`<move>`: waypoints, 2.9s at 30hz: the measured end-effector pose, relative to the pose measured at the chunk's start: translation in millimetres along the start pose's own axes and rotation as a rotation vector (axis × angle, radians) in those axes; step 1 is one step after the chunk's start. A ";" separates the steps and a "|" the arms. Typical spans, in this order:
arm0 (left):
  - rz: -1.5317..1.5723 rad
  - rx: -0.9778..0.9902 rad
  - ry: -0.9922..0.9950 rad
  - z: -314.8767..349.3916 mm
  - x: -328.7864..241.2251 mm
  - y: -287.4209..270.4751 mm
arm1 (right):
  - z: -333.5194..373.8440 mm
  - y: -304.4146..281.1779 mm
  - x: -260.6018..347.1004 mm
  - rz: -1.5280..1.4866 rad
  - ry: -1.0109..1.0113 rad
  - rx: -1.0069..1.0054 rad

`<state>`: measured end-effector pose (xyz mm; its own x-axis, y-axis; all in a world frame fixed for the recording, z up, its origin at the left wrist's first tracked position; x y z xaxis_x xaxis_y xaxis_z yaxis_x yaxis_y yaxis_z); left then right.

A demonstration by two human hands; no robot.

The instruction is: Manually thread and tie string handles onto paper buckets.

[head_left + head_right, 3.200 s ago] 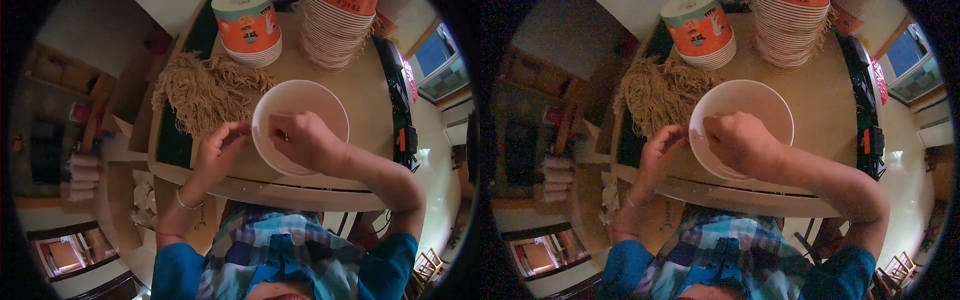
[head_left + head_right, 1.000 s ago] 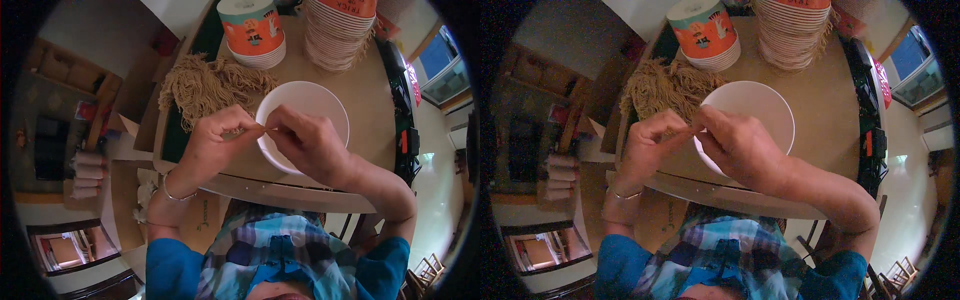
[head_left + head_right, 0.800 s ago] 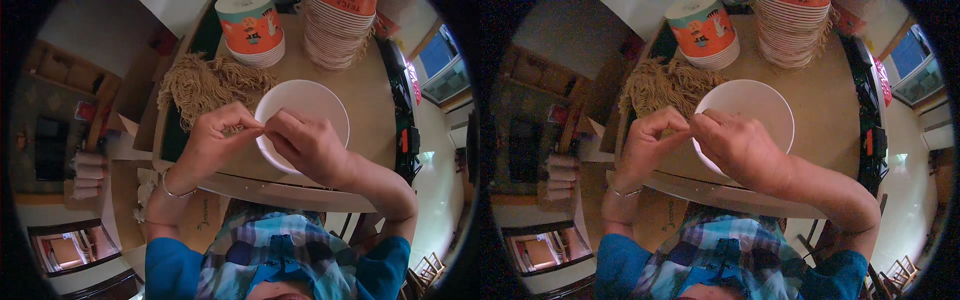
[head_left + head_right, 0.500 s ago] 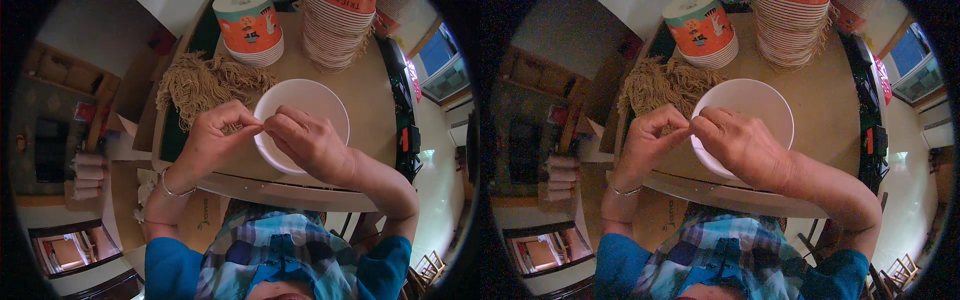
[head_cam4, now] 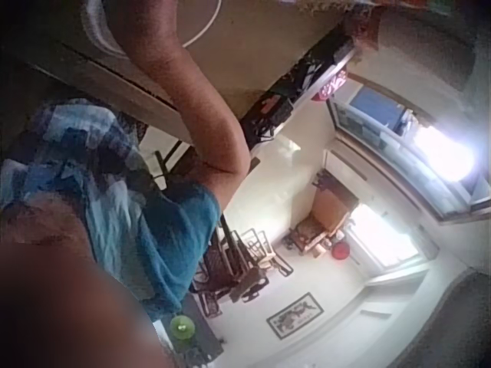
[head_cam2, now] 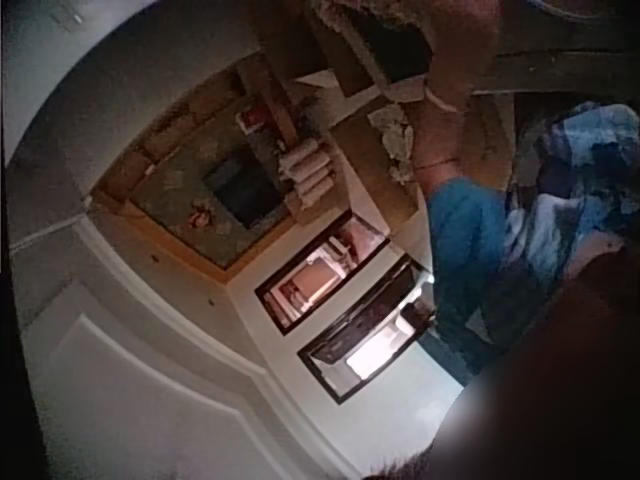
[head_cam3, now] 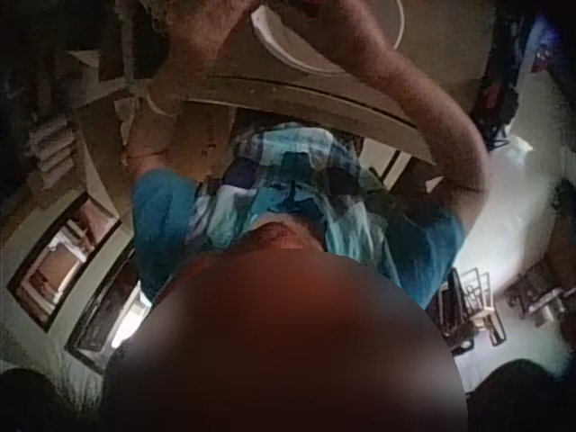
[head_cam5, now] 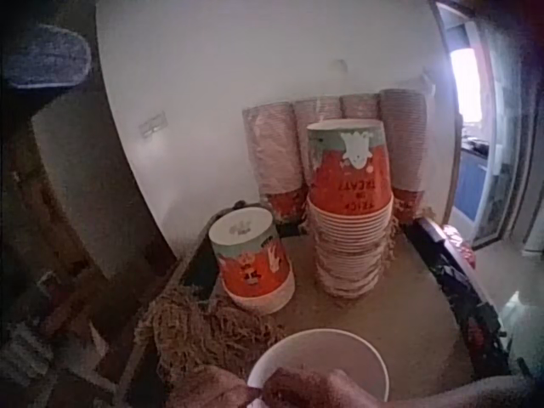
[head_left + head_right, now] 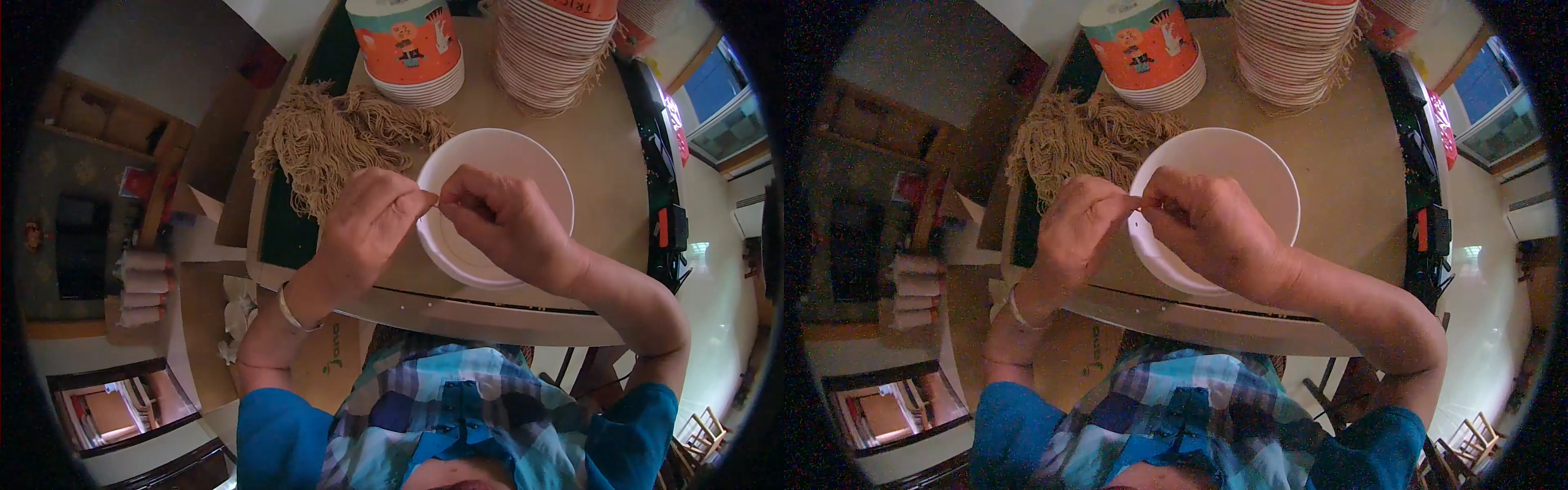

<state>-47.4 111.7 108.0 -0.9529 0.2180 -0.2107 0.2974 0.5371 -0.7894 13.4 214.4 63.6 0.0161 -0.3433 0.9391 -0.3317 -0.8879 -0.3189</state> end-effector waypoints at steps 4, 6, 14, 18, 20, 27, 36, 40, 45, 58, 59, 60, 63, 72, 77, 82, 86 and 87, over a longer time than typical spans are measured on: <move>-0.111 -0.009 0.101 5.6 -5.4 3.9 | -0.7 2.2 -9.5 -0.079 0.059 -0.007; -0.090 -0.041 0.088 8.9 -2.9 1.1 | 0.8 5.7 -14.9 -0.086 0.067 0.006; 0.168 -0.143 -0.396 52.2 35.4 7.4 | 2.0 7.0 -4.8 0.216 -0.048 -0.025; 0.340 -0.117 -0.562 72.1 44.5 25.0 | -0.4 11.9 -6.0 0.248 -0.019 0.017; 0.386 -0.101 -0.604 77.0 44.3 32.1 | -1.2 13.8 -5.5 0.242 -0.033 0.023; 0.743 -0.139 -0.768 92.5 51.5 53.9 | -4.0 18.6 -8.6 0.310 -0.031 0.054; 0.767 -0.165 -0.793 94.9 52.7 57.6 | -5.8 21.4 -10.2 0.304 0.024 0.121; 0.763 -0.174 -0.795 94.4 53.2 57.8 | -5.2 20.5 -10.9 0.288 -0.042 0.078; 0.750 -0.170 -0.798 93.3 53.7 57.7 | -5.8 20.6 -12.7 0.279 -0.021 0.089; 0.779 -0.175 -0.812 94.2 52.9 60.0 | -8.3 21.4 -13.4 0.280 0.003 0.076; 0.778 -0.177 -0.813 93.8 52.5 59.5 | -8.6 22.0 -13.5 0.280 0.002 0.078; 0.762 -0.179 -0.814 93.0 52.0 58.0 | -8.8 22.7 -14.3 0.288 0.005 0.080; 0.716 -0.187 -0.793 92.4 51.8 56.6 | -8.0 23.8 -15.9 0.287 0.000 0.076; 0.598 -0.164 -0.724 79.1 47.1 51.2 | -8.4 24.4 -14.7 0.250 0.012 0.128; 0.585 -0.169 -0.687 78.9 46.1 50.6 | -8.1 25.2 -17.5 0.280 0.016 0.111; 0.582 -0.158 -0.763 87.5 47.4 51.9 | -8.1 23.4 -17.1 0.270 0.065 0.129; 0.616 -0.194 -0.789 91.1 48.2 54.8 | -8.6 24.3 -15.8 0.276 0.048 0.122; 0.673 -0.220 -0.834 92.3 49.4 57.2 | -8.6 24.6 -16.7 0.284 0.048 0.123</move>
<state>-82.9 77.9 -0.8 -0.3065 -0.0545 -0.9503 0.6973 0.6668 -0.2631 -3.2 200.9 41.3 -0.1068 -0.5707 0.8142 -0.1993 -0.7900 -0.5799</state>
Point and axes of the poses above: each hand's wrist, its own z-axis away from the middle knuckle, its own y-axis out of the palm, x = y × z, the point moved 9 cm from there along -z, towards the middle knuckle, and after that the axes turned 1 degree about y, right-handed, at the moved point
